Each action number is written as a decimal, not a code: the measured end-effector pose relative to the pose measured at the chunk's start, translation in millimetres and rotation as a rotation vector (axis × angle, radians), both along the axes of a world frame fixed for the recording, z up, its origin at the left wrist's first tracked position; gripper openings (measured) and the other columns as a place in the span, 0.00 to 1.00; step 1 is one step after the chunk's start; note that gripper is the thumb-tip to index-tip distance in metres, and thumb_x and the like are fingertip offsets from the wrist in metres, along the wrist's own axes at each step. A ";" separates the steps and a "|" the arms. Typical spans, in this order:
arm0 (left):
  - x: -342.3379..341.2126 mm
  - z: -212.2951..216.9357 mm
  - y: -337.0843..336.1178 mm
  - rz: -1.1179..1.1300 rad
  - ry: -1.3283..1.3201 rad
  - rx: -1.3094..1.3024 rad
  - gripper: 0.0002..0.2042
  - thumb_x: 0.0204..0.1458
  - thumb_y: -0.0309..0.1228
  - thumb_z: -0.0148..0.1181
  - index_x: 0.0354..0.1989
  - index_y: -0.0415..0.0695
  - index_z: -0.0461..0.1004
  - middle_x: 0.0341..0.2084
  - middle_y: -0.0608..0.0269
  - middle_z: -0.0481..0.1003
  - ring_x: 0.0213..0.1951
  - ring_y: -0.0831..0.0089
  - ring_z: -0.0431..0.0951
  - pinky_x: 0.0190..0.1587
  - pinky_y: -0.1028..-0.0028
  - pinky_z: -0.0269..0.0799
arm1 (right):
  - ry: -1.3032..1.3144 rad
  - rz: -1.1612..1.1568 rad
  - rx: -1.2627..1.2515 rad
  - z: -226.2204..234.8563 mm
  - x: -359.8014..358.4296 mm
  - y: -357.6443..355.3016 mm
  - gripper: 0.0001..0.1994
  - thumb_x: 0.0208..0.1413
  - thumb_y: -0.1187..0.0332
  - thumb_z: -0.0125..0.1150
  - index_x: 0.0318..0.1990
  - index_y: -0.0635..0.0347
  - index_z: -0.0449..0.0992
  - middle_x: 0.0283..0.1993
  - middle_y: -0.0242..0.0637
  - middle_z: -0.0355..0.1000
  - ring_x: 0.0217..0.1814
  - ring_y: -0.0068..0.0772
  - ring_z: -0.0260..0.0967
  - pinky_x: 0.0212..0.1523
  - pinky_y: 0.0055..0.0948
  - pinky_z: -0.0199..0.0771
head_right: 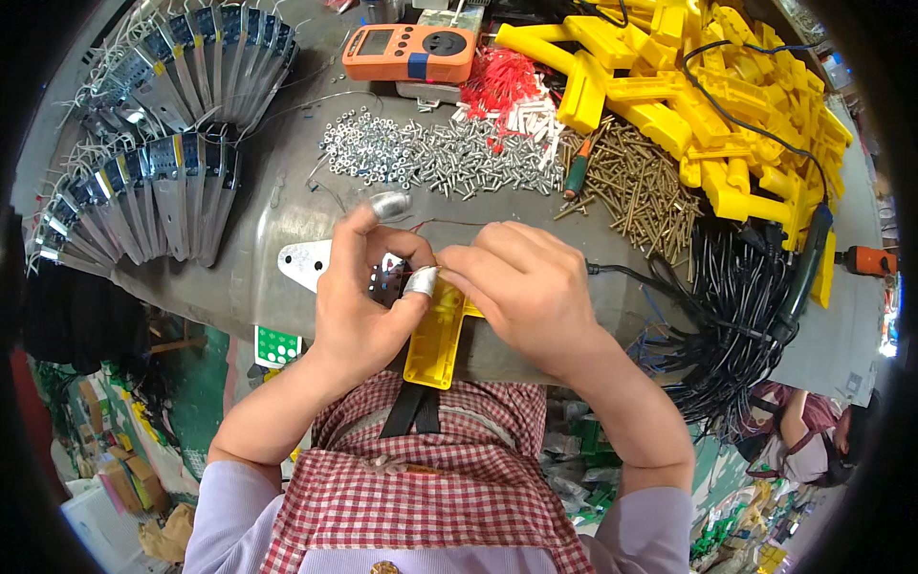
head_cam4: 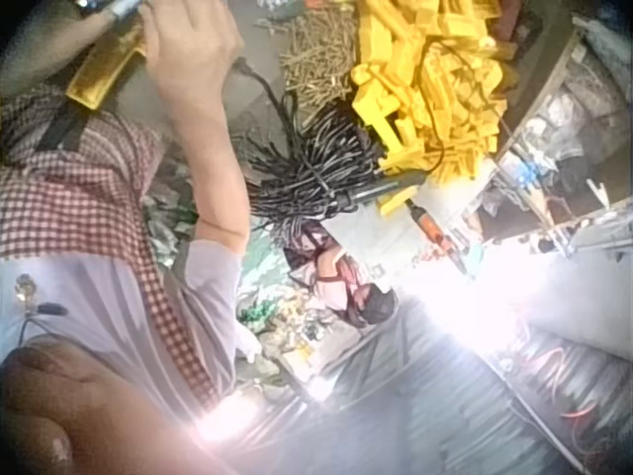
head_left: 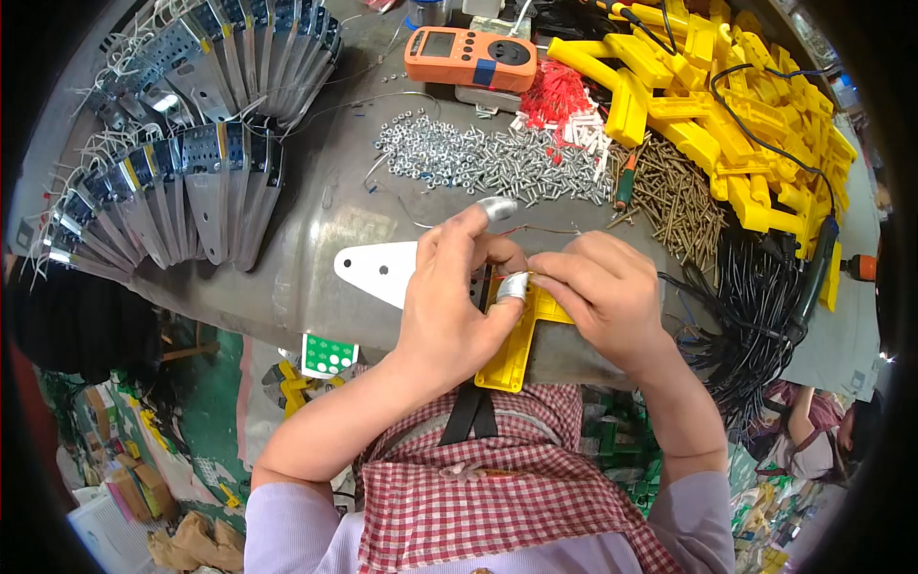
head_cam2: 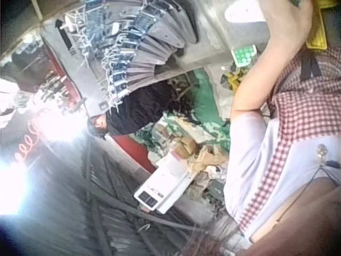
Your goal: Assembling, wiring, and soldering components into a yellow plastic device housing.
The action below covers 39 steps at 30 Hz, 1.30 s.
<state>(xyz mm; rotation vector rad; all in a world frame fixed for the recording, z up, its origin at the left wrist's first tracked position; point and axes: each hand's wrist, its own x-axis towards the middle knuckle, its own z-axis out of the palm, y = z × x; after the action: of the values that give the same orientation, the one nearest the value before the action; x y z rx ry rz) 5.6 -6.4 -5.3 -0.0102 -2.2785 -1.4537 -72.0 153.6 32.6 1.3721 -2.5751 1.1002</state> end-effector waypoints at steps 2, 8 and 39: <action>0.7 3.7 -2.7 0.008 0.110 -0.217 0.27 0.38 0.17 0.62 0.51 0.40 0.62 0.29 0.61 0.75 0.33 0.62 0.74 0.45 0.69 0.67 | 0.149 0.041 0.007 0.5 -2.1 1.0 0.08 0.46 0.72 0.63 0.34 0.62 0.74 0.29 0.39 0.68 0.30 0.41 0.69 0.30 0.32 0.68; -10.7 11.6 -53.3 0.000 0.209 -0.468 0.21 0.36 0.19 0.64 0.43 0.42 0.72 0.39 0.57 0.73 0.41 0.55 0.73 0.44 0.65 0.68 | -0.474 -0.022 0.092 14.6 -9.6 3.8 0.04 0.50 0.74 0.59 0.33 0.64 0.73 0.29 0.36 0.67 0.27 0.27 0.64 0.27 0.25 0.63; -41.0 45.4 -58.1 -0.249 -0.157 -0.004 0.07 0.45 0.20 0.59 0.34 0.38 0.74 0.27 0.63 0.71 0.28 0.76 0.70 0.31 0.78 0.65 | -0.157 -0.502 -0.878 51.8 -120.4 -3.0 0.12 0.58 0.62 0.56 0.36 0.63 0.71 0.32 0.33 0.70 0.32 0.20 0.65 0.33 0.17 0.65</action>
<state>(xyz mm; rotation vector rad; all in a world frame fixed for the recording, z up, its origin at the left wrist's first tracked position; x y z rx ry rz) -35.4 -64.5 40.0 -0.1947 -2.4787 -1.6242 -192.5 150.6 84.3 0.4267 -1.8777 1.8964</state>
